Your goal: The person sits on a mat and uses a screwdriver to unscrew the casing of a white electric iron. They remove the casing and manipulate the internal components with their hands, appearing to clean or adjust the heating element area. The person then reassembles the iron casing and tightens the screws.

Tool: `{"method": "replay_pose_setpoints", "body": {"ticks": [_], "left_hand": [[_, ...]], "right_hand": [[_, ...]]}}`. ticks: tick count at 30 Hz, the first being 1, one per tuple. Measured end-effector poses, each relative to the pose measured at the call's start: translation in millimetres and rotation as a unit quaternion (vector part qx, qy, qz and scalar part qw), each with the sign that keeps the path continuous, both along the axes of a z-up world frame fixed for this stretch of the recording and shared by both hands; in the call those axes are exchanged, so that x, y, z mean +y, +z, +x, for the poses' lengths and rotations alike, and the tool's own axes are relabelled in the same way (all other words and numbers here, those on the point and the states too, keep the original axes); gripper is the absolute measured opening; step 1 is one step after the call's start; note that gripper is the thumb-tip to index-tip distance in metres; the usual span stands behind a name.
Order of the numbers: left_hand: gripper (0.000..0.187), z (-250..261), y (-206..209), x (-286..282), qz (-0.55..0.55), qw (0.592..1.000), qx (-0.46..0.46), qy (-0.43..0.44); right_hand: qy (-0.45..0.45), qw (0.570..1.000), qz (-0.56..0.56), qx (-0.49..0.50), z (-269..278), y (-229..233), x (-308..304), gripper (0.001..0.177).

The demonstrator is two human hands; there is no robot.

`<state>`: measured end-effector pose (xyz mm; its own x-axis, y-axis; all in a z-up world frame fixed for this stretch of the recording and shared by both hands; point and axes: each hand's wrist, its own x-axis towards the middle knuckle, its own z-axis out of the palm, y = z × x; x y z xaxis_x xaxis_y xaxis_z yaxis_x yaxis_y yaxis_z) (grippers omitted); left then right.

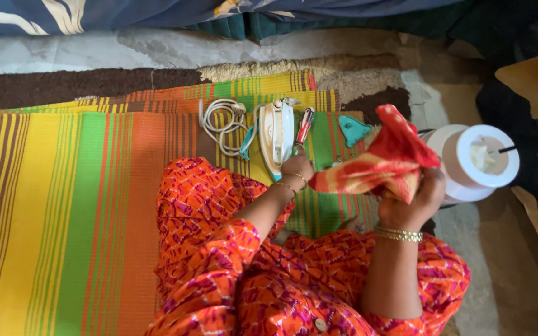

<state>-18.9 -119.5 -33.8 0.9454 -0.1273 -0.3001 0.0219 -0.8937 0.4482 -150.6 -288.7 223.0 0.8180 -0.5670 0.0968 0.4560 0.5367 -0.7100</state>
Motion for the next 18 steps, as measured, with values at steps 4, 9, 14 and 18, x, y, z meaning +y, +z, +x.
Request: {"method": "replay_pose_setpoints", "body": {"ticks": [4, 9, 14, 18], "left_hand": [[0.052, 25.5, -44.4, -17.9, 0.051, 0.995, -0.084, 0.016], [0.056, 40.3, -70.1, -25.1, 0.027, 0.993, -0.046, 0.101], [0.036, 55.2, -68.0, -24.8, 0.03, 0.992, 0.075, 0.095], [0.037, 38.5, -36.6, -11.3, 0.026, 0.991, 0.131, 0.018]], "right_hand": [[-0.028, 0.995, -0.097, 0.007, 6.0, -18.8, -6.7, 0.017], [-0.064, 0.98, -0.161, 0.094, 30.5, -68.8, -0.2, 0.017], [-0.036, 0.994, -0.058, 0.087, 48.0, -103.9, 8.4, 0.015], [0.009, 0.996, 0.008, 0.09, 56.2, -89.5, 18.1, 0.016]]}}
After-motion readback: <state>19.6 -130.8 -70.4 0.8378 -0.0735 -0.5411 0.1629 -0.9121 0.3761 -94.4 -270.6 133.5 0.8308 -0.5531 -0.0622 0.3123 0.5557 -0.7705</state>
